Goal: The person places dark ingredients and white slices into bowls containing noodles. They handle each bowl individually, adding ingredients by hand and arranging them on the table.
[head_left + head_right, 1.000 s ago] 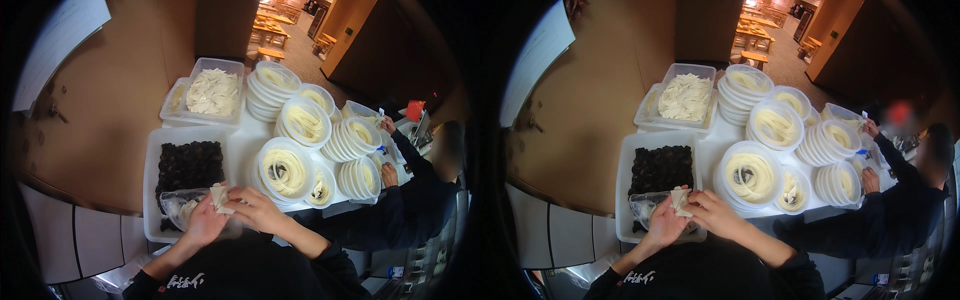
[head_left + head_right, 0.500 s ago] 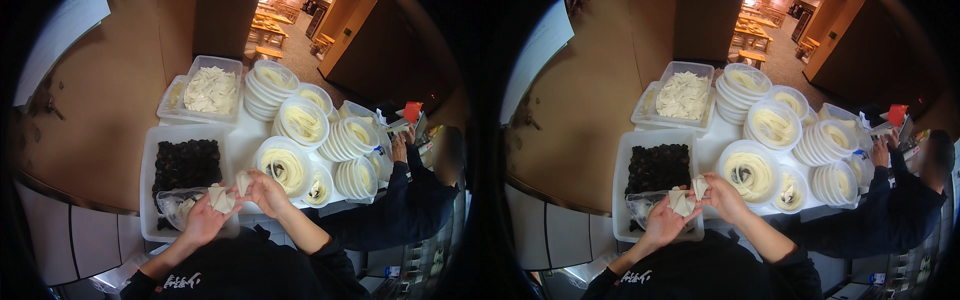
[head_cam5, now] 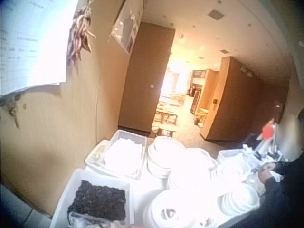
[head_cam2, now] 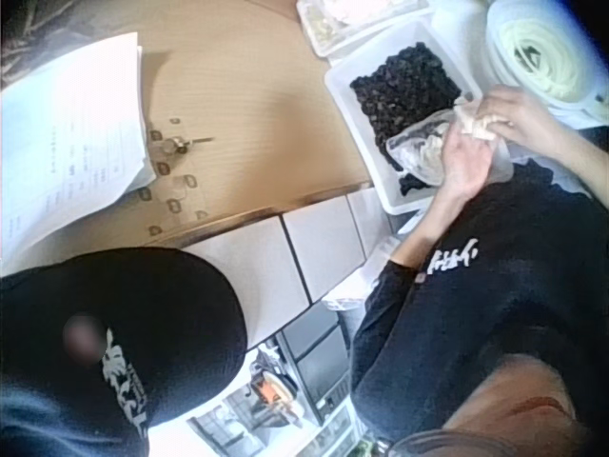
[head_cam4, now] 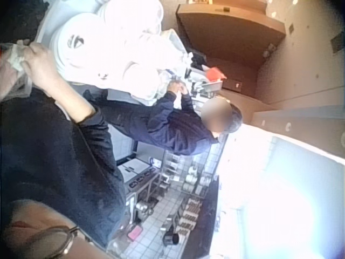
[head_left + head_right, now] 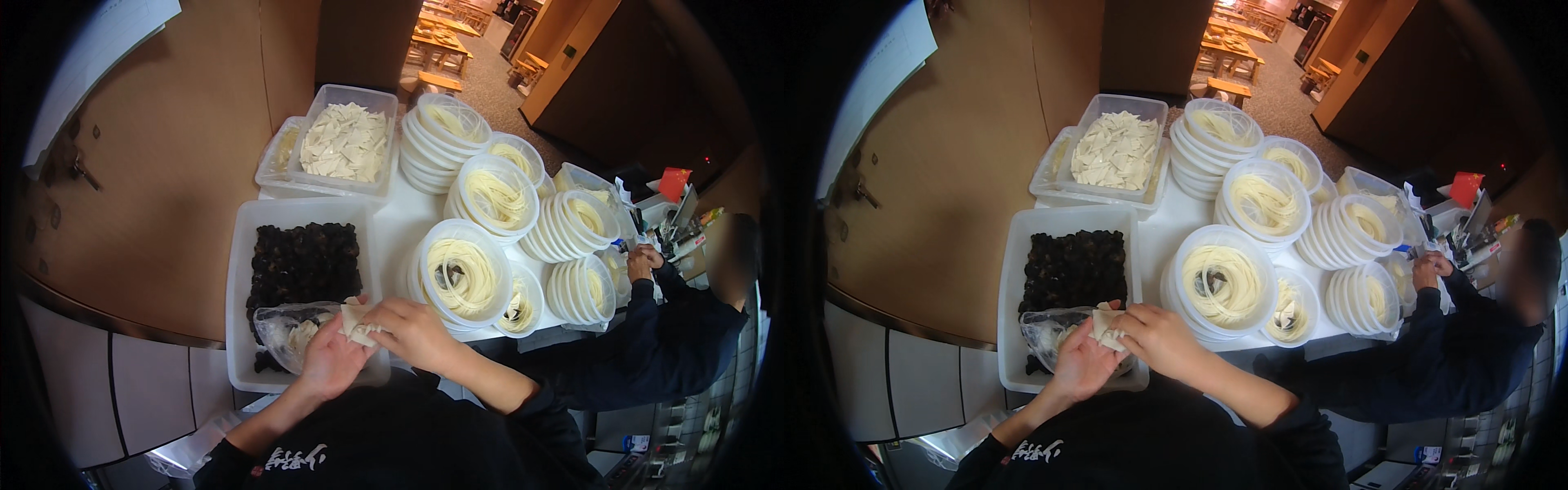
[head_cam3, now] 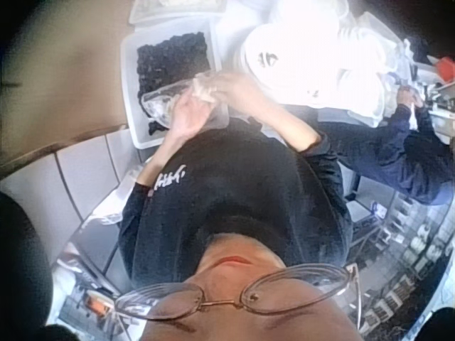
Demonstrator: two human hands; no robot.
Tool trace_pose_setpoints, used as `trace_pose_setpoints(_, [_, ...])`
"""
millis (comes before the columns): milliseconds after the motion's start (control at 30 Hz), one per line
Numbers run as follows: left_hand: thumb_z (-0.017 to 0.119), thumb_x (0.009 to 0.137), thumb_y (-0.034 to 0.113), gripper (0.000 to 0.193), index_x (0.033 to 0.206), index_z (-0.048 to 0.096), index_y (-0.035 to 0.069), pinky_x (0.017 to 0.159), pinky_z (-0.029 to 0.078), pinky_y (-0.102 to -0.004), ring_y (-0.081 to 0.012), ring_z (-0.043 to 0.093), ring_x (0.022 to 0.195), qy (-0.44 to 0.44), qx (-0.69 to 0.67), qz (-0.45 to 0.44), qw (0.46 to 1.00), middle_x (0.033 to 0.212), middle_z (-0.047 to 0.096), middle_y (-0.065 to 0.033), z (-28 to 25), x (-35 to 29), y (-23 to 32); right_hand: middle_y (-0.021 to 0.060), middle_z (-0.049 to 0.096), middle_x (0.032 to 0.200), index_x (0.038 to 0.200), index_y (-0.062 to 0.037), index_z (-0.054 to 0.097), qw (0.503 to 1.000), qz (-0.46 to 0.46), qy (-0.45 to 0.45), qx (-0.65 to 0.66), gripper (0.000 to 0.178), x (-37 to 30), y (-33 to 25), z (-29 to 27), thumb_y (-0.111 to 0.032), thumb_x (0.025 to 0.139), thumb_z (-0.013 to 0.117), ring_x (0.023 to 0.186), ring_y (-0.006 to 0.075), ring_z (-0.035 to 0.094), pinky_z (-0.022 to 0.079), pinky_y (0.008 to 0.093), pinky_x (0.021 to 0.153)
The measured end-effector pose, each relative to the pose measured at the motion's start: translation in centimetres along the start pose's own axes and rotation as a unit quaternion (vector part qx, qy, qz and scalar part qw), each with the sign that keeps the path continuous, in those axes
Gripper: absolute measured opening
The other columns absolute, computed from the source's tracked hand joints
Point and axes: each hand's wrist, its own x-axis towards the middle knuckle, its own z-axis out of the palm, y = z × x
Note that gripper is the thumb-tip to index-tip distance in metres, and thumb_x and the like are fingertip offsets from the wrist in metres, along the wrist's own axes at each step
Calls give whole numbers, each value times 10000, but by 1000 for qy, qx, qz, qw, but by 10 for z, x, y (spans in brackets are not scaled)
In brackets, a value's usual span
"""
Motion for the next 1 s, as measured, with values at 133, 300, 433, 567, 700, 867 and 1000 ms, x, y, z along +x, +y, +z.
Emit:
trace_pose_setpoints(133, [393, 934, 289, 433, 1306, 353, 73, 1067, 247, -419, -264, 347, 1265, 18, 0, 3, 1000, 1340, 391, -143, -1, 1, 2, 124, 600, 867, 889, -37, 604, 997, -9, 55, 55, 170, -5, -3, -11, -109, 747, 662, 751, 285, 591, 491, 349, 642])
trace_pose_setpoints(300, [411, 929, 299, 471, 1313, 345, 35, 1074, 271, -446, -343, 359, 1260, 28, 8, 18, 999, 1351, 368, -201, 0, 1, 4, 85, 612, 810, 863, -27, 616, 975, 165, 144, 31, 166, -22, 7, -80, -52, 724, 704, 742, 173, 597, 461, 290, 614])
trace_pose_setpoints(433, [406, 930, 306, 474, 1316, 343, 37, 1074, 266, -450, -338, 358, 1261, 24, 26, 5, 999, 1354, 367, -199, 1, 3, 2, 142, 619, 871, 941, -4, 613, 968, 223, 100, -63, 284, -22, 41, -99, -172, 736, 713, 737, 237, 589, 462, 322, 662])
trace_pose_setpoints(567, [394, 934, 314, 473, 1316, 334, 40, 1070, 270, -456, -354, 355, 1260, 21, 43, 2, 999, 1354, 364, -209, 2, 3, 0, 202, 607, 956, 1009, -2, 610, 963, 251, 67, -79, 380, -41, 76, -94, -287, 764, 666, 876, 348, 584, 462, 386, 768])
trace_pose_setpoints(700, [390, 936, 319, 476, 1318, 328, 43, 1066, 278, -454, -356, 358, 1257, 21, 54, 9, 998, 1355, 364, -210, 2, 0, 1, 190, 615, 954, 1017, 18, 604, 901, 359, 130, -205, 396, -69, 115, -103, -276, 761, 674, 828, 322, 590, 474, 361, 714])
trace_pose_setpoints(867, [370, 948, 303, 454, 1322, 323, 50, 1060, 290, -450, -346, 372, 1251, 37, 83, -1, 996, 1354, 369, -203, 3, 2, 0, 205, 620, 837, 884, 24, 610, 878, 449, 82, -147, 280, -88, 137, -107, -222, 755, 637, 795, 345, 597, 463, 406, 707])
trace_pose_setpoints(1000, [367, 958, 245, 410, 1319, 324, 54, 1053, 306, -453, -339, 393, 1236, 53, 105, -3, 993, 1344, 382, -198, 5, 4, -1, 122, 605, 695, 845, 25, 583, 894, 380, 213, -101, 212, -93, 132, -107, -164, 762, 633, 612, 206, 566, 449, 329, 572])
